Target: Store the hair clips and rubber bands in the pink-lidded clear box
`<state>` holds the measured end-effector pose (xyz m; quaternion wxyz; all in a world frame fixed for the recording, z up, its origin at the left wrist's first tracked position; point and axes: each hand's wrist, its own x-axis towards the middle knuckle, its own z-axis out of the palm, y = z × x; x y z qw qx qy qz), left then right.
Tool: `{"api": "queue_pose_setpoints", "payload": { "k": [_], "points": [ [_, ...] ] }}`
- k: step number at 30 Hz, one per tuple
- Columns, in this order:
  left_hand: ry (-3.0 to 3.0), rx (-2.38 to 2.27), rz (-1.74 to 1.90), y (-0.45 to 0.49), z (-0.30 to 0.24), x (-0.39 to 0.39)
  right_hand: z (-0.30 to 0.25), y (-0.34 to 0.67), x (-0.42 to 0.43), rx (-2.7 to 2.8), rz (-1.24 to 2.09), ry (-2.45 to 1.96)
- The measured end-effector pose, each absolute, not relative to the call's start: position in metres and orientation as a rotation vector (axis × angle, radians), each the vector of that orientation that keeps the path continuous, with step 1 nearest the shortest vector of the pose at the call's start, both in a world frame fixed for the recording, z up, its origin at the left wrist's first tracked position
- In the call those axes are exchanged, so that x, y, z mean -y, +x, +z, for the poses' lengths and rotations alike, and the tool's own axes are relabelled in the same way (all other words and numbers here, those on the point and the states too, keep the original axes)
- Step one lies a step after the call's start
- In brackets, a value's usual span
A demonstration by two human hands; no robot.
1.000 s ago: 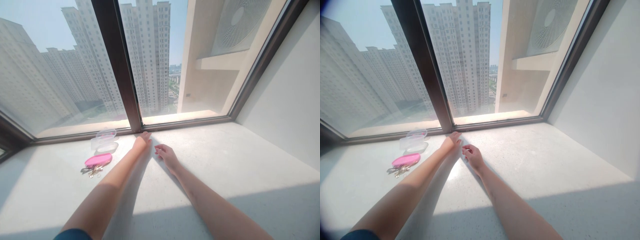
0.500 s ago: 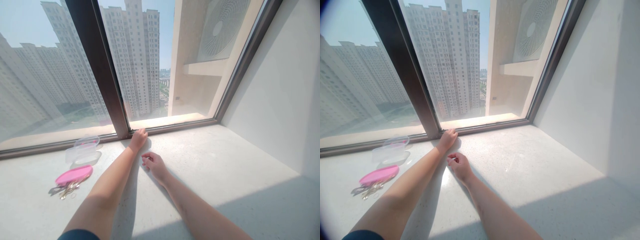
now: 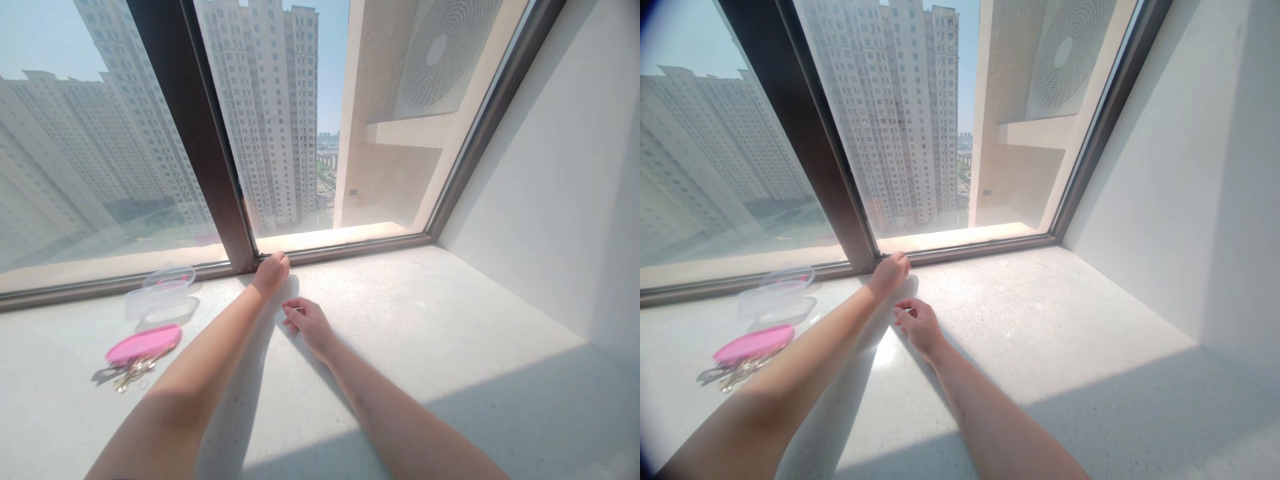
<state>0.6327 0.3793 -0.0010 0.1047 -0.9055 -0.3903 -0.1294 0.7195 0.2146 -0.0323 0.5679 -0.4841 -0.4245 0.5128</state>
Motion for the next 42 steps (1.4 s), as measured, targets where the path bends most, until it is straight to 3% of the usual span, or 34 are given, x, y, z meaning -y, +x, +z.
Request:
{"api": "queue_pose_setpoints", "payload": {
  "k": [5, 11, 16, 24, 29, 36, 42],
  "points": [
    [-2.760, 1.227, -0.365, 0.577, 0.015, -0.325, -0.030, 0.721, -0.212, 1.010, 1.205, -1.133],
    [-2.679, 1.600, -0.417, 0.442, 0.016, -0.244, -0.028, 0.723, -0.210, 1.028, 1.212, -1.152],
    [-2.458, 1.868, -0.409, 0.373, 0.002, -0.234, -0.030, 0.724, -0.211, 1.051, 1.197, -1.124],
    [-2.712, 1.486, -0.507, 0.423, -0.014, -0.213, -0.046, 0.729, -0.219, 1.074, 1.197, -1.096],
    [-3.040, 1.201, -0.177, 0.481, -0.021, -0.185, -0.049, 0.730, -0.222, 1.067, 1.205, -1.096],
    [-2.714, 1.646, 0.084, 0.473, -0.013, -0.175, -0.051, 0.735, -0.222, 1.037, 1.237, -1.101],
    [-2.229, 1.943, 0.074, 0.427, -0.021, -0.159, -0.051, 0.734, -0.221, 1.034, 1.219, -1.123]
  ]
}}
